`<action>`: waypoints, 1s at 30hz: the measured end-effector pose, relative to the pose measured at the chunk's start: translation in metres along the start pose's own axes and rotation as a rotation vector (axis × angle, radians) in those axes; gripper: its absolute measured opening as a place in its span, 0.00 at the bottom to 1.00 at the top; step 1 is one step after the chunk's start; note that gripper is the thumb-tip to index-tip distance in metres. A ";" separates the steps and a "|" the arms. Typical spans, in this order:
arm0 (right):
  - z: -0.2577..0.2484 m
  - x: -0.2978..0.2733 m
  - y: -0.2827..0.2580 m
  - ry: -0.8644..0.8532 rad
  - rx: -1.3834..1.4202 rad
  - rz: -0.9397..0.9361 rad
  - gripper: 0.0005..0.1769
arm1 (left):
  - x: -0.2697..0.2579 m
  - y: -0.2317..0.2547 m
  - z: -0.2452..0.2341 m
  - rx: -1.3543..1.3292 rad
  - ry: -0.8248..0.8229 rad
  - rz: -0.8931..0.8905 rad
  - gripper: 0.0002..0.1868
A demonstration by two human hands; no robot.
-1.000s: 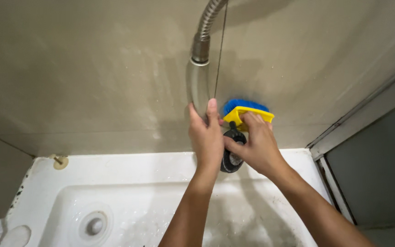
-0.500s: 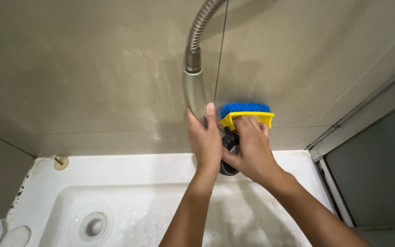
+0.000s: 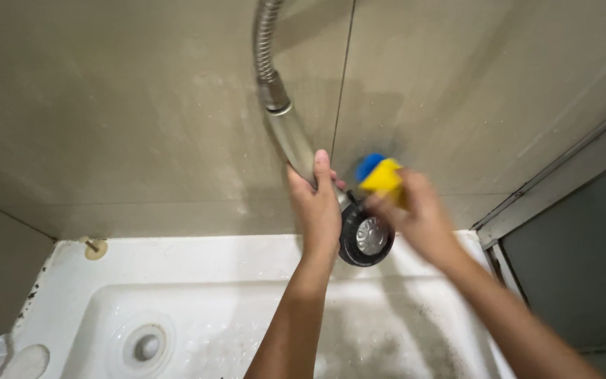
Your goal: The person scrubs the interior surface of a white bathtub with a yellow sponge, then cleans the handheld showerhead and its hose. The camera remains in a first-person perspective throughout the cleaning process.
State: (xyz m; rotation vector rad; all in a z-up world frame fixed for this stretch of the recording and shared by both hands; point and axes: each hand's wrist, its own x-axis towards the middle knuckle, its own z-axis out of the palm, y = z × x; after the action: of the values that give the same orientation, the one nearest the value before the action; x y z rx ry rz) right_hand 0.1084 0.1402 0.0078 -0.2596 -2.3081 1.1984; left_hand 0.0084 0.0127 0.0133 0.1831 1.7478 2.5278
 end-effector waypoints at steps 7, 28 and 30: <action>-0.008 -0.013 0.000 0.130 -0.041 0.035 0.19 | 0.005 -0.004 -0.003 -0.117 0.063 0.044 0.22; 0.016 -0.018 -0.012 0.212 -0.410 -0.375 0.18 | 0.002 -0.020 0.003 -0.154 0.203 0.260 0.18; 0.018 -0.020 -0.016 0.237 -0.460 -0.326 0.19 | 0.004 -0.021 0.002 -0.155 0.213 0.273 0.17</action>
State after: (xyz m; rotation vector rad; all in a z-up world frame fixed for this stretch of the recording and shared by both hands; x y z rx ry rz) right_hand 0.1164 0.1105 0.0046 -0.1661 -2.2743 0.4458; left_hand 0.0040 0.0225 -0.0054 0.1596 1.6861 2.9649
